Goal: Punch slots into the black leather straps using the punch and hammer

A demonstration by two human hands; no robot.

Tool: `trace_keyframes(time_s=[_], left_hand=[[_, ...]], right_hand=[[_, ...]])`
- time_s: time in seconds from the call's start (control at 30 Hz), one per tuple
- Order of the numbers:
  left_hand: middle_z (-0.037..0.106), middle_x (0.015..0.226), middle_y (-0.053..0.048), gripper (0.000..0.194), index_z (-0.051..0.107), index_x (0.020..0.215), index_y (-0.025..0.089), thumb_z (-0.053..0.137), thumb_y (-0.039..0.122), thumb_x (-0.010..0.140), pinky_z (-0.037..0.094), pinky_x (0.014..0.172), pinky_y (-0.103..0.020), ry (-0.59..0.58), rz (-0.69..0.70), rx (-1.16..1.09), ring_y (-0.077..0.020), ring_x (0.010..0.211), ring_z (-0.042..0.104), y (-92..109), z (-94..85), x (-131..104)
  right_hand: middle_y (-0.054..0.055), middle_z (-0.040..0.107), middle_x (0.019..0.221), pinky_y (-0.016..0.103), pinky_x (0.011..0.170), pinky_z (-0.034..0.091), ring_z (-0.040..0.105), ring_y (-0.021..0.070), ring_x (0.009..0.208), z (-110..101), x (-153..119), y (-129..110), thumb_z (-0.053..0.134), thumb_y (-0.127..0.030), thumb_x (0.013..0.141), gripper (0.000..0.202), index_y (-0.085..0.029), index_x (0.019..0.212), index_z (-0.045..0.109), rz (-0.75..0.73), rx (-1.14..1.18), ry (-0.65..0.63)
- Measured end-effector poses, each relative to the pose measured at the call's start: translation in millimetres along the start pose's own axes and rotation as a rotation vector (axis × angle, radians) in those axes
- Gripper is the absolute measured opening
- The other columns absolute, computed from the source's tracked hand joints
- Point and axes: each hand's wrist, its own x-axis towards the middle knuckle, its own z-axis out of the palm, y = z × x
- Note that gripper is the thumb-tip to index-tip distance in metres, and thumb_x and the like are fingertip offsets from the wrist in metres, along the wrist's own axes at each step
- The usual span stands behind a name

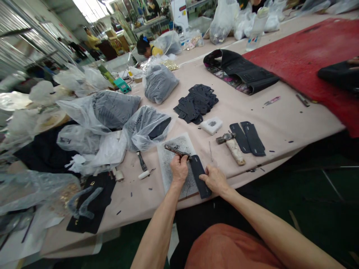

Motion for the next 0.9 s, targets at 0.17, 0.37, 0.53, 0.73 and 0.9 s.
trace_keyframes(time_s=[0.17,0.37,0.53,0.73,0.9], left_hand=[[0.069,0.072,-0.003,0.016,0.068,0.080,0.017,0.057,0.029,0.082,0.046,0.065,-0.027,-0.026,0.006,-0.007,-0.0174,0.067,0.063,2.0,-13.9,-16.5],[0.070,0.075,-0.003,0.014,0.068,0.081,0.018,0.057,0.026,0.082,0.048,0.066,-0.028,-0.050,0.006,-0.042,-0.0173,0.069,0.064,5.5,-18.8,-25.8],[0.069,0.072,-0.002,0.013,0.067,0.079,0.018,0.056,0.023,0.083,0.048,0.065,-0.028,-0.113,-0.008,-0.059,-0.0169,0.068,0.063,5.5,-16.8,-27.4],[0.072,0.086,-0.004,0.017,0.069,0.090,0.018,0.054,0.018,0.084,0.052,0.077,-0.030,-0.221,-0.011,-0.150,-0.0180,0.081,0.067,-6.2,-9.6,-35.7],[0.073,0.097,-0.005,0.020,0.069,0.094,0.019,0.053,0.015,0.083,0.053,0.088,-0.033,-0.290,0.039,-0.199,-0.0194,0.093,0.067,-6.9,-10.8,-38.1]], right_hand=[[0.003,0.062,0.070,0.027,0.063,0.032,0.056,0.0162,0.070,1.3,22.7,-1.1,0.062,-0.035,0.081,0.019,-0.019,0.071,0.056,-0.005,0.093,0.027],[0.001,0.060,0.069,0.025,0.060,0.030,0.053,0.0149,0.068,-8.7,52.3,-14.7,0.065,-0.034,0.075,0.018,-0.019,0.072,0.055,-0.053,0.097,0.008],[0.000,0.058,0.066,0.025,0.056,0.028,0.050,0.0135,0.063,-13.0,39.3,-11.1,0.067,-0.029,0.070,0.017,-0.019,0.072,0.053,-0.074,0.025,-0.068],[0.000,0.058,0.066,0.025,0.058,0.032,0.053,0.0150,0.064,-11.8,5.0,5.2,0.067,-0.030,0.074,0.017,-0.019,0.078,0.057,-0.049,0.030,-0.116],[0.004,0.064,0.093,0.027,0.073,0.041,0.059,0.0162,0.078,-16.1,20.7,-1.1,0.060,-0.025,0.084,0.033,-0.021,0.117,0.059,-0.238,-0.002,0.133]])
